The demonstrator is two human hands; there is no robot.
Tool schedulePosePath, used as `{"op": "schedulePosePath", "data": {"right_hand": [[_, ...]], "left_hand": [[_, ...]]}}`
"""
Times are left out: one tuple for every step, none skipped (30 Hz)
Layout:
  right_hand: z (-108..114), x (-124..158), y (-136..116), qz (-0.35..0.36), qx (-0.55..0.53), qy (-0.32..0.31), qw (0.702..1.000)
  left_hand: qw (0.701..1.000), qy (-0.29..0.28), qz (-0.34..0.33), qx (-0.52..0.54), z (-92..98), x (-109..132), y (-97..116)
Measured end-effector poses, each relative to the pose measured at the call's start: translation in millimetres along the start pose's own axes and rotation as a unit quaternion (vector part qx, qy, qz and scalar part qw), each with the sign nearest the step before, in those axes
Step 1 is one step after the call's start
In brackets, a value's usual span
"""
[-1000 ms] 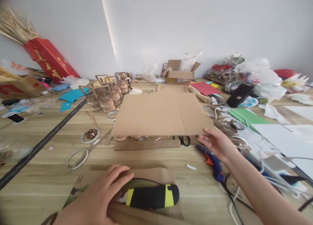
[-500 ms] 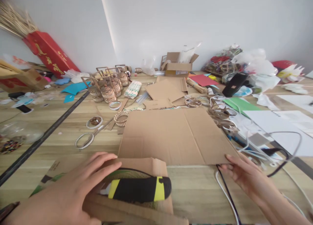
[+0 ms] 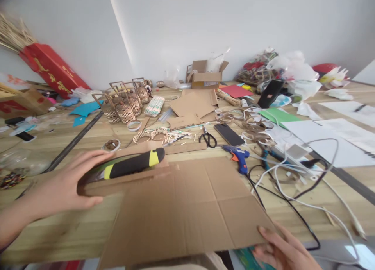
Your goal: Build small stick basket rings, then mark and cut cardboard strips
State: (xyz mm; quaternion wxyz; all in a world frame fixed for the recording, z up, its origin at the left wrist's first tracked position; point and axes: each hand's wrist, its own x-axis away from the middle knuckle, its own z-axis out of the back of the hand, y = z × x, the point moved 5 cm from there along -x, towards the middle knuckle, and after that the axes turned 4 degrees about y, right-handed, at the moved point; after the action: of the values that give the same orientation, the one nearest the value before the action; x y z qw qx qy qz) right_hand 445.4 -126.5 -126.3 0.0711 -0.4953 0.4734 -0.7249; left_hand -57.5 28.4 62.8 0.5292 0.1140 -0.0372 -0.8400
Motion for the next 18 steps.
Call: {"op": "schedulePosePath", "data": {"right_hand": [[-13,9,-1,0.001,0.007,-0.011,1.000],[-28,15,-4,0.008,0.013,-0.038,0.999],[-41,20,-7,0.014,0.014,-0.059,0.998],[-52,22,-11,0.027,0.006,-0.070,0.997],[-61,23,-15,0.039,-0.002,-0.080,0.996],[-68,22,-18,0.046,-0.011,-0.085,0.995],[-74,21,-21,0.049,-0.018,-0.086,0.995],[-78,20,-23,0.046,-0.021,-0.088,0.995],[-82,20,-25,0.039,-0.019,-0.089,0.995],[-85,19,-25,0.032,-0.010,-0.093,0.995],[-87,18,-26,0.027,0.006,-0.099,0.995],[-89,17,-26,0.028,0.031,-0.104,0.994],[-90,14,-25,0.032,0.067,-0.110,0.991],[-90,10,-24,0.035,0.111,-0.116,0.986],[-88,4,-23,0.042,0.159,-0.114,0.980],[-85,-4,-23,0.060,0.205,-0.105,0.971],[-80,-13,-24,0.079,0.246,-0.095,0.962],[-74,-23,-28,0.113,0.267,-0.074,0.954]], "left_hand": [[1.000,0.007,0.002,-0.001,3.4,-6,-2],[1.000,0.013,0.003,-0.001,6.6,-13,-4],[1.000,0.019,0.002,-0.001,9.5,-20,-4],[1.000,0.025,0.001,-0.001,12.0,-28,-5],[1.000,0.030,0.000,0.000,13.6,-37,-5],[0.999,0.032,-0.001,0.002,14.5,-45,-5],[0.999,0.033,-0.001,0.005,14.3,-55,-5],[0.999,0.032,-0.002,0.009,13.2,-64,-5],[0.999,0.030,-0.005,0.013,11.2,-74,-5],[1.000,0.025,-0.009,0.016,8.2,-85,-5],[1.000,0.022,-0.014,0.018,4.7,-97,-5],[1.000,0.018,-0.018,0.017,0.7,-109,-5],[0.999,0.016,-0.026,0.013,-3.6,-123,-4],[0.999,0.016,-0.038,0.012,-7.9,-137,-2],[0.998,0.018,-0.050,0.013,-12.3,-153,0],[0.998,0.013,-0.062,0.016,-17.3,-169,2],[0.997,0.014,-0.070,0.015,-22.0,-186,4],[0.997,0.014,-0.074,0.011,-27.1,-204,6]]}}
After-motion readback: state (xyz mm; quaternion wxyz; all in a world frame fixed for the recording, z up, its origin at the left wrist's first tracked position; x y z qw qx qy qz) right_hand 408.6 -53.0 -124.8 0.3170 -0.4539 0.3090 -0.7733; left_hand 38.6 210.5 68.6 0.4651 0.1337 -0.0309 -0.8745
